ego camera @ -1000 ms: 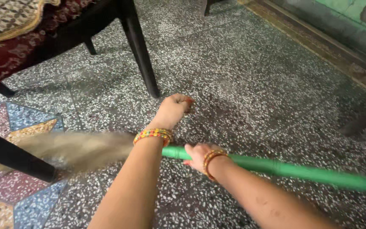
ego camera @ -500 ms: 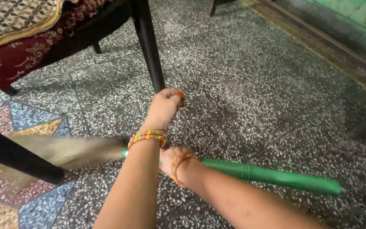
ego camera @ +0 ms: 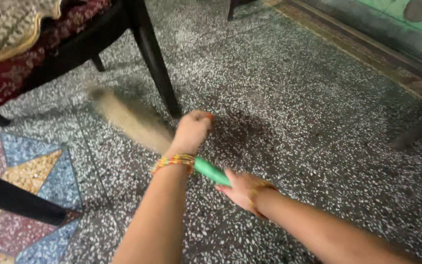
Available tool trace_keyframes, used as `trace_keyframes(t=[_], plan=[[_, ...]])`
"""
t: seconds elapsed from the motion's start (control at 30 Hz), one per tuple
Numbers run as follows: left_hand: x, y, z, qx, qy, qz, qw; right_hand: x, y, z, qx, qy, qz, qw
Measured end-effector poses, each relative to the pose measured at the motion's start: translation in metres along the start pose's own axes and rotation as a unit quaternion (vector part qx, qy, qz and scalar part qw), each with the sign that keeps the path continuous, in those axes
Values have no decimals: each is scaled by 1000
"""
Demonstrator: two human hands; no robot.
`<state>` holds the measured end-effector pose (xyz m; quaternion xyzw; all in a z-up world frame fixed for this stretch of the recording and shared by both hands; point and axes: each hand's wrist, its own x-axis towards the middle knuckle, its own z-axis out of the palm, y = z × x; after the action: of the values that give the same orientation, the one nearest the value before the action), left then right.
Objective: The person sweeps the floor using a broom, moving the bristles across the patterned tiles and under a chair and a storage shelf to gather debris.
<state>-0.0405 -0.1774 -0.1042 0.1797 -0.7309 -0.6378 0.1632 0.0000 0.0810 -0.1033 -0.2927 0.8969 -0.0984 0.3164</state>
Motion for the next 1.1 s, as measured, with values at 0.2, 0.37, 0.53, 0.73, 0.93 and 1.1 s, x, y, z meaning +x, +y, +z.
trace_keyframes(t=[0.2,0.37,0.53,0.73,0.93,1.1], plan=[[4,-12,49,56,-50,60,995,-52,155,-9,-163,-66,-132,976],[-1,-3,67,113,-61,-19,992,-53,242,-46,-127,-74,37,988],[8,-11,85,15,-102,-8,995,-76,234,-94,-81,56,93,991],[10,9,111,113,-94,11,989,-152,247,-103,-214,-35,-46,975],[7,19,143,91,-119,-19,988,-186,349,-98,-341,-121,-100,927],[11,15,149,33,-135,-16,990,-189,411,-115,-282,-90,122,947]])
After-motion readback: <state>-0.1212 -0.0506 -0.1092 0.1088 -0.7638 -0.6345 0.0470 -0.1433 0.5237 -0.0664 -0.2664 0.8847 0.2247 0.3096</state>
